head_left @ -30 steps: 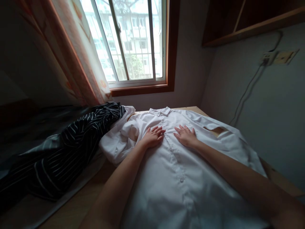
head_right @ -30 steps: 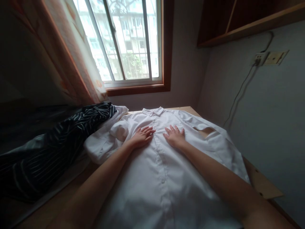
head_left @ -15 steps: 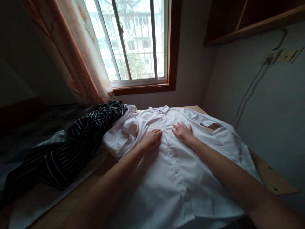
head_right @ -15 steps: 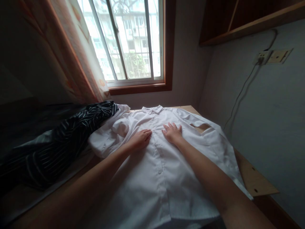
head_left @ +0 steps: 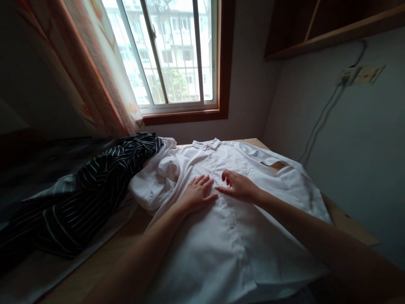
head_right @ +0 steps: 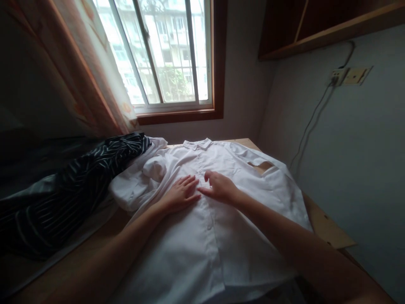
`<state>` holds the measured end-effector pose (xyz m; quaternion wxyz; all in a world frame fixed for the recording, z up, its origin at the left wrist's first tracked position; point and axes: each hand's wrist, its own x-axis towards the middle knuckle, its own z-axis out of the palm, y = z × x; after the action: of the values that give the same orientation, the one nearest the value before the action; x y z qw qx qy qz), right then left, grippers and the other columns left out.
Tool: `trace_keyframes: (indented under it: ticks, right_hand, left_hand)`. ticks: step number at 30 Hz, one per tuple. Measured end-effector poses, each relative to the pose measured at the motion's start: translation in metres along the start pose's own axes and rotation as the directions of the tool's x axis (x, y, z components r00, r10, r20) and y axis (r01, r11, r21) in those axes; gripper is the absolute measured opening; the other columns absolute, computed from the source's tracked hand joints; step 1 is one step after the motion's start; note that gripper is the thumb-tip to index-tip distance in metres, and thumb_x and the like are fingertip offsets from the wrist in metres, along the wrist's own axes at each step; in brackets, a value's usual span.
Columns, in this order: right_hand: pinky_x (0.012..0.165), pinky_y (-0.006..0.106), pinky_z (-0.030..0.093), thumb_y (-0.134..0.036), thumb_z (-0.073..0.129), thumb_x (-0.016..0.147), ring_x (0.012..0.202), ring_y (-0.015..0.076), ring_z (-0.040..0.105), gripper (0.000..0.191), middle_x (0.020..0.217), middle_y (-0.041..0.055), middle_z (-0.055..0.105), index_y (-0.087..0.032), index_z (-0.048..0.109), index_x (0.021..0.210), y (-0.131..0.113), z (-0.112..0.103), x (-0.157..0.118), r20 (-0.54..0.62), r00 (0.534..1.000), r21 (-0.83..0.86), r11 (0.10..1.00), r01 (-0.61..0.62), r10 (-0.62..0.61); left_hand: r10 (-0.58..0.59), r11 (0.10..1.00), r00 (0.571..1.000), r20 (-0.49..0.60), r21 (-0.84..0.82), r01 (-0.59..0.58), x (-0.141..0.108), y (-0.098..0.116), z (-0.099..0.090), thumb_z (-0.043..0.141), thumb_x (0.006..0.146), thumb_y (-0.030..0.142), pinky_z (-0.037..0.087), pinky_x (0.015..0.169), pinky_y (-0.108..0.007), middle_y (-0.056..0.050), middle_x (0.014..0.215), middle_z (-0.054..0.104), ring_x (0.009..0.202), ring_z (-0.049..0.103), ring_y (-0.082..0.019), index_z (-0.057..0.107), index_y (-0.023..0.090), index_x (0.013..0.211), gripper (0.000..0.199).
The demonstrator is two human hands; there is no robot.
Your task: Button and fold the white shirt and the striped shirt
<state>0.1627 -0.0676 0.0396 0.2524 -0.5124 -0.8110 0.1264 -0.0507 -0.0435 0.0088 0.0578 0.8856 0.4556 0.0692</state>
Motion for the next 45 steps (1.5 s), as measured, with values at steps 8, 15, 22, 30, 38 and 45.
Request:
trace_keyframes:
  ticks: [8,15,22,30,38,45]
  right_hand:
    - [0.076,0.027,0.042,-0.019,0.059,0.076,0.085,0.0185,0.056,0.016,0.092,0.0045,0.062,-0.02,0.053,0.091,0.011,0.025,-0.002,-0.051,0.996,-0.017,0.997,-0.08,0.079]
    - [0.062,0.025,0.04,-0.021,0.057,0.074,0.068,0.0157,0.056,0.022,0.073,-0.0007,0.061,-0.018,0.06,0.096,0.029,0.005,-0.001,0.063,0.966,0.204,0.944,-0.257,0.25]
    - [0.064,0.025,0.045,-0.019,0.057,0.067,0.077,0.0181,0.059,0.045,0.091,0.0041,0.065,-0.016,0.06,0.111,0.048,-0.002,-0.006,0.25,0.947,0.381,0.878,-0.289,0.203]
    - [0.072,0.029,0.047,-0.016,0.064,0.06,0.083,0.0202,0.058,0.071,0.107,0.0077,0.061,-0.019,0.057,0.131,0.051,-0.022,-0.02,0.332,0.931,0.114,0.973,-0.203,0.155]
    - [0.056,0.025,0.037,-0.023,0.064,0.068,0.062,0.0149,0.052,0.025,0.07,0.0013,0.062,-0.015,0.07,0.091,0.045,-0.046,-0.021,0.41,0.893,0.225,0.929,-0.295,0.184]
    - [0.059,0.025,0.041,-0.037,0.068,0.072,0.068,0.0136,0.051,0.033,0.08,0.0018,0.061,-0.017,0.068,0.098,0.039,-0.057,-0.02,0.414,0.9,0.54,0.76,-0.361,0.134]
  left_hand:
    - [0.07,0.997,0.994,0.087,-0.024,-0.069,-0.011,0.001,-0.006,0.041,0.089,0.072,0.01,0.122,-0.044,-0.008,0.161,0.026,0.151,0.016,-0.026,0.033,0.024,0.153,0.08]
    - [0.145,0.989,0.982,0.118,-0.048,-0.14,-0.015,-0.001,-0.01,0.041,0.088,0.074,0.008,0.122,-0.047,-0.008,0.161,0.027,0.151,0.016,-0.028,0.034,0.028,0.152,0.079]
    - [0.128,0.99,0.982,0.139,-0.069,-0.119,-0.015,0.001,-0.012,0.041,0.088,0.075,0.009,0.122,-0.05,-0.007,0.162,0.024,0.151,0.015,-0.029,0.035,0.031,0.152,0.078]
    - [0.145,0.988,0.983,0.114,-0.071,-0.137,-0.015,-0.002,-0.007,0.041,0.088,0.075,0.008,0.122,-0.05,-0.005,0.162,0.025,0.151,0.015,-0.029,0.035,0.034,0.152,0.076]
    - [0.132,0.99,0.981,0.146,-0.076,-0.121,-0.016,0.002,-0.013,0.041,0.088,0.075,0.007,0.122,-0.051,-0.005,0.162,0.026,0.151,0.015,-0.03,0.036,0.032,0.151,0.077]
    - [0.124,0.992,0.97,0.209,-0.055,-0.115,-0.015,0.008,-0.021,0.04,0.091,0.071,0.005,0.122,-0.049,-0.006,0.163,0.021,0.152,0.012,-0.028,0.031,0.028,0.154,0.076]
